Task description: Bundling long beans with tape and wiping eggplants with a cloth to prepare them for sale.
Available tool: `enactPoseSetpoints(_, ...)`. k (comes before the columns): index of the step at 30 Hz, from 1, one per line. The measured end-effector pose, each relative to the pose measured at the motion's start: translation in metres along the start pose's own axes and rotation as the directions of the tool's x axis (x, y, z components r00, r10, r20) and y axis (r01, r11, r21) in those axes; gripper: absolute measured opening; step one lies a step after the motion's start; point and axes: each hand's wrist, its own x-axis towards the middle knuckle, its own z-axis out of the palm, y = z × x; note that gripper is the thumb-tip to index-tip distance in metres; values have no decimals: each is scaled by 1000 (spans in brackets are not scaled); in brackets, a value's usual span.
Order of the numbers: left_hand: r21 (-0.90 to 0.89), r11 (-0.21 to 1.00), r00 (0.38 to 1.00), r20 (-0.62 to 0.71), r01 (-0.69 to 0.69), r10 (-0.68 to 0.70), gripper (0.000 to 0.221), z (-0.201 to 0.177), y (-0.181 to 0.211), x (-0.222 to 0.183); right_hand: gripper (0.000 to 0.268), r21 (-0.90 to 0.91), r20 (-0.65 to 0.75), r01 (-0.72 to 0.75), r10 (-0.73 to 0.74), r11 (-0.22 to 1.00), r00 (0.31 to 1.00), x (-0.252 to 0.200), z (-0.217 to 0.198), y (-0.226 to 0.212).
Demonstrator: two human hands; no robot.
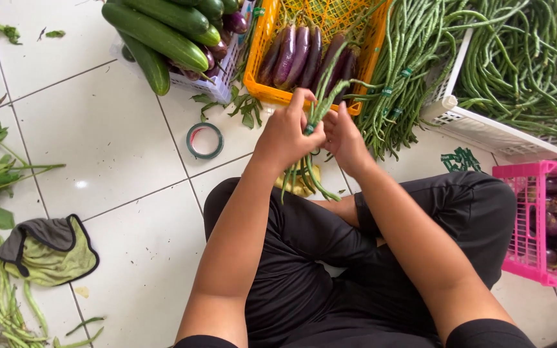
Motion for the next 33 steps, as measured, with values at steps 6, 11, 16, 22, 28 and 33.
enactPoseSetpoints(6,105,989,992,83,-106,98,56,-7,54,-40,37,513,-26,-170,213,841,977,-21,50,-95)
enactPoseSetpoints(11,302,949,993,-50,-86,106,75,0,72,-53,31,497,-141,-11,93,868,986,-26,64,-142)
enactPoseSetpoints(16,241,970,987,-158,30,9,48,-4,67,-50,24,352,-152,227,-184,908,971,-46,73,-192)
enactPoseSetpoints(22,-135,975,980,-118,-177,162,14,-2,47,-39,32,371,-116,421,-408,828,905,-55,52,-219)
enactPoseSetpoints(28,-128,987,990,91,-93,105,44,31,43,-31,32,373,-355,467,-342,802,870,-52,-4,-211)
enactPoseSetpoints(33,-146,988,970,228,-51,84,39,58,53,-17,23,54,-434,614,-535,787,725,-51,-42,-223)
